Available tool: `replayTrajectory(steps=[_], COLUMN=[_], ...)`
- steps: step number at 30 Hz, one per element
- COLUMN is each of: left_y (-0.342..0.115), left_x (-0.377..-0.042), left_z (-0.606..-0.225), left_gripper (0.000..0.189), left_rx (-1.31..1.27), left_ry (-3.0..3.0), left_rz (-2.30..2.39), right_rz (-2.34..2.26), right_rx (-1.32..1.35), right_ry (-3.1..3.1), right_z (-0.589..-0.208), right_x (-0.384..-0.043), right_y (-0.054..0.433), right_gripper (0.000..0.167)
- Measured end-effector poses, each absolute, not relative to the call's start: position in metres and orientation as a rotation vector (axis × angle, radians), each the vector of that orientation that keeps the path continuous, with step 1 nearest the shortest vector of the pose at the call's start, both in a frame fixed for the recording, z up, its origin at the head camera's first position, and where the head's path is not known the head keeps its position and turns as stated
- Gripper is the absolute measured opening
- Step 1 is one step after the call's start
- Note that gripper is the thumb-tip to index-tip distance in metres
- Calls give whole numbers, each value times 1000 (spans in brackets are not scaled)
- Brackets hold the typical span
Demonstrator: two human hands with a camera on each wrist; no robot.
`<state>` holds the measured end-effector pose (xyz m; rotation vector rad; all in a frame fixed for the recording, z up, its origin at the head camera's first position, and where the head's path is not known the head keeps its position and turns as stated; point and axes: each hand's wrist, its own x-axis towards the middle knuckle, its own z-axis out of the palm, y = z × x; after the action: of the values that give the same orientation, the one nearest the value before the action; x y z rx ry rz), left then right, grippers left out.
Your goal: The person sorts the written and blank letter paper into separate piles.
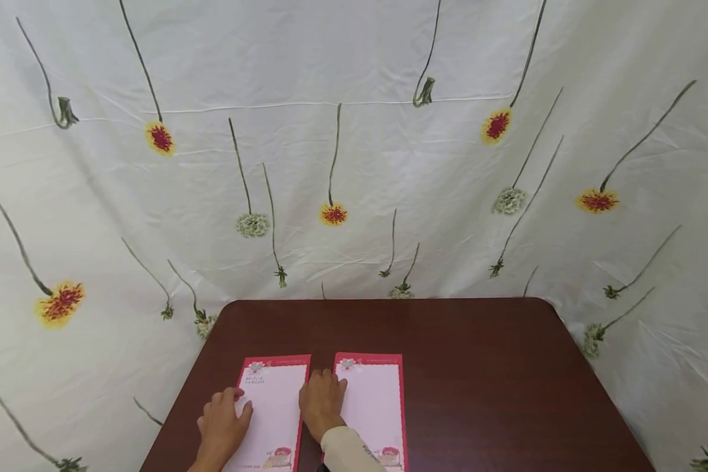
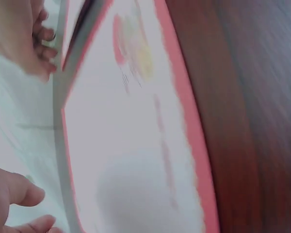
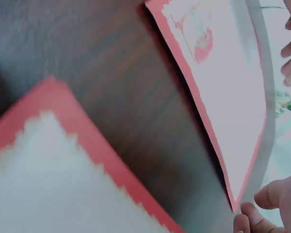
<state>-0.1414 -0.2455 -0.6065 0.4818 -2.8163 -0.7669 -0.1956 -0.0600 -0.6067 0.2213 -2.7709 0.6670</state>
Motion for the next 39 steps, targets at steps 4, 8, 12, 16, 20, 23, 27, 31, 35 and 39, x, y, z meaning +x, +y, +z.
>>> replayTrajectory(steps=[4, 8, 12, 16, 20, 23, 27, 31, 35, 39], left_y=[-225, -202, -176, -152, -134, -123, -115, -110, -107, -105], left_x=[-148, -155, -160, -162, -163, -163, -161, -159, -156, -153], left_z=[-606, -606, -605, -602, -602, -604, -607, -610, -612, -613], left_gripper=[28, 26, 26, 31, 36, 39, 47, 53, 54, 51], left_rx=[353, 230, 118, 15, -66, -108, -145, -165, -183, -202], left_ry=[-2777, -2734, -2719, -2754, -2799, -2834, -2880, -2903, -2910, -2902], left_rz=[-819, -842, -867, -908, -936, -952, -949, -967, -992, -966], right_rz=[714, 765, 787, 816, 847, 845, 799, 775, 785, 774], right_rx=[207, 192, 168, 120, 56, 3, -54, -102, -157, -189], right_ry=[-2739, -2728, -2712, -2704, -2712, -2711, -2707, -2719, -2768, -2808], right_z=[-600, -591, -586, -583, -583, -588, -598, -607, -616, -623], right_x=[-202, -207, -211, -215, -215, -214, -210, -204, -195, -187], right_y=[-47, -31, -14, 6, 28, 45, 65, 83, 98, 107], right_gripper=[33, 31, 21, 13, 16, 22, 29, 33, 34, 37])
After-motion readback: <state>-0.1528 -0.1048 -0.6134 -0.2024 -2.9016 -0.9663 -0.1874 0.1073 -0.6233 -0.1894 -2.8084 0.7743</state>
